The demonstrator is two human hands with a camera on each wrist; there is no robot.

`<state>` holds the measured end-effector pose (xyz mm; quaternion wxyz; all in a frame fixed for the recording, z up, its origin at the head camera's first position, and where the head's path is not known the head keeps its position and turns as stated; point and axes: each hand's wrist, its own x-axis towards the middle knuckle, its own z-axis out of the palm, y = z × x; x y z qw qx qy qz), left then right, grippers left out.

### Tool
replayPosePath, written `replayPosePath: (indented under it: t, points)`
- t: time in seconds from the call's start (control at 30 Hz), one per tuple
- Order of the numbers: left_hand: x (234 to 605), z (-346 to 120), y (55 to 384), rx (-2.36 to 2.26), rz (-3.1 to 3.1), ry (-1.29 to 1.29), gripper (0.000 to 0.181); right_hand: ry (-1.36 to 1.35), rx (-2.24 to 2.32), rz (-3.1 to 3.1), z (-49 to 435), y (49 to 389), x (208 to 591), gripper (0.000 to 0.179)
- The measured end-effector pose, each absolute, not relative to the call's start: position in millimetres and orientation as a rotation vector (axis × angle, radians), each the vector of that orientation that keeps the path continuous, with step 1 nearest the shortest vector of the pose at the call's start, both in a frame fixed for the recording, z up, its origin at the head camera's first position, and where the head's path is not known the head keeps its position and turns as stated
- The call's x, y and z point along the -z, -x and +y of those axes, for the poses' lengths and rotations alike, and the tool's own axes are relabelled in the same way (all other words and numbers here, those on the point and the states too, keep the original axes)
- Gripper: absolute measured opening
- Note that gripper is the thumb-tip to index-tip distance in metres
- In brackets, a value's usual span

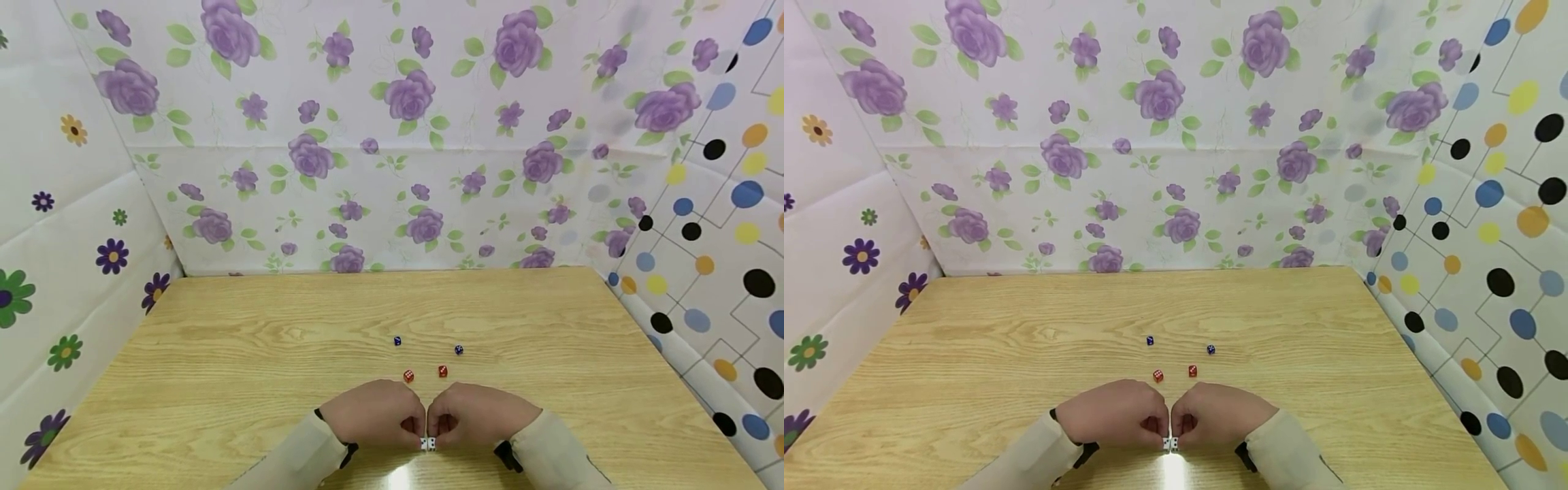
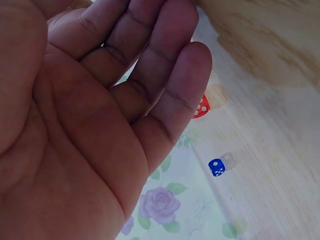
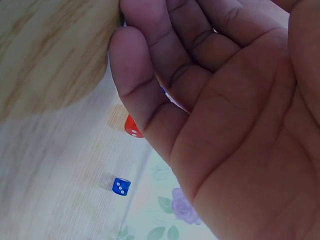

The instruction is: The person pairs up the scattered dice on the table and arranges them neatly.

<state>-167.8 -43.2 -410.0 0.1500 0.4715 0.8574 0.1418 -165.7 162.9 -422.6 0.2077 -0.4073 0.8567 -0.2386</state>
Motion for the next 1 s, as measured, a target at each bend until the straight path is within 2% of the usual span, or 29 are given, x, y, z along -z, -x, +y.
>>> replayPosePath:
  t: [0.6, 1.0]
  points:
    - [411.1, -43.1, 167.6, -0.386, 2.469, -1.324, 0.010, 1.152, 0.727, 2.332, 164.5, 167.0, 421.9, 0.011]
    - [409.6, -43.0, 163.5, -0.487, 2.418, -1.201, 0.010, 1.135, 0.733, 2.313, 167.9, 165.3, 422.7, 0.011]
